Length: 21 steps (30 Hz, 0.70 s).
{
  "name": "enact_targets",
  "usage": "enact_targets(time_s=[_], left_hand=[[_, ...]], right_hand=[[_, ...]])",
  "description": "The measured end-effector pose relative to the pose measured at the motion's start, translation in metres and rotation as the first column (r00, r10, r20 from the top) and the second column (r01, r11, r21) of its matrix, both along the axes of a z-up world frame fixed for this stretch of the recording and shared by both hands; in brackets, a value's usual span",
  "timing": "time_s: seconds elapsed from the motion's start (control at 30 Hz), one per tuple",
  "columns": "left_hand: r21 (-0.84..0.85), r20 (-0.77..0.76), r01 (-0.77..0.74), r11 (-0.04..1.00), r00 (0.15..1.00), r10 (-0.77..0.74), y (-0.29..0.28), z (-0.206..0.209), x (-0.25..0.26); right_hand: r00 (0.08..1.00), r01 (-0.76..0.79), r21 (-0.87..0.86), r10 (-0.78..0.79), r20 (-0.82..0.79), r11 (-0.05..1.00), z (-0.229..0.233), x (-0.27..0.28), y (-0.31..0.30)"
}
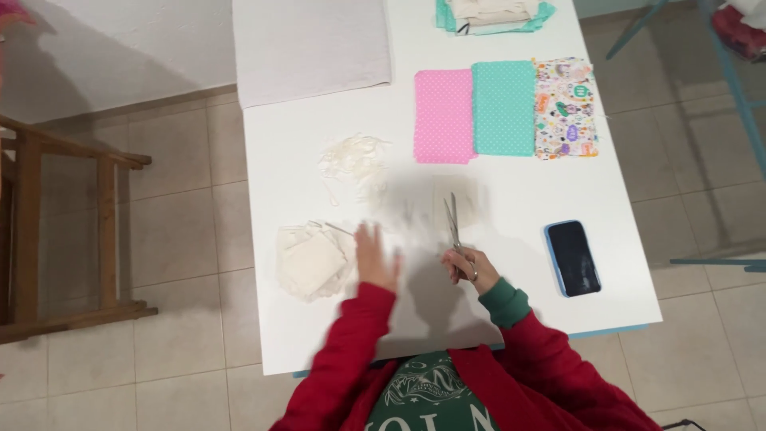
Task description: Cutting pieces of white lining fabric into rectangles using scissors.
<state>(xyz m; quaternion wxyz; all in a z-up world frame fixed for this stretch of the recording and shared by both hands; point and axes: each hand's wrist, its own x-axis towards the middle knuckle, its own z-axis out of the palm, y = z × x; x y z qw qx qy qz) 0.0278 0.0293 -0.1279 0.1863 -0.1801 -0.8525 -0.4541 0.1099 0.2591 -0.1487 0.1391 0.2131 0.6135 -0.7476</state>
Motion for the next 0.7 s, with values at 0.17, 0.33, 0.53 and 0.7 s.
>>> enact_targets(time_s=[0.17, 0.33, 0.53, 0.7], left_hand=[[-0.794, 0.427, 0.206, 0.572, 0.859, 0.283, 0.067, -0.053, -0.005], [-0.807, 0.124, -0.187, 0.561, 0.874, 0.47, 0.076, -0.078, -0.09], [-0.706, 0.18, -0.294, 0.644, 0.805, 0.565, 0.076, -0.089, -0.18], [-0.481, 0.096, -0.293, 0.826, 0.919, 0.381, 0.11, -0.073, -0.175]], right_hand=[[0.99, 0.136, 0.024, -0.135, -0.026, 0.99, 0.002, 0.034, 0.029], [0.987, 0.16, 0.066, -0.159, -0.02, 0.985, 0.003, 0.065, 0.057], [0.986, 0.165, 0.05, -0.163, -0.038, 0.985, 0.005, 0.078, 0.083], [0.987, 0.145, 0.064, -0.14, -0.076, 0.987, 0.003, 0.075, 0.099]])
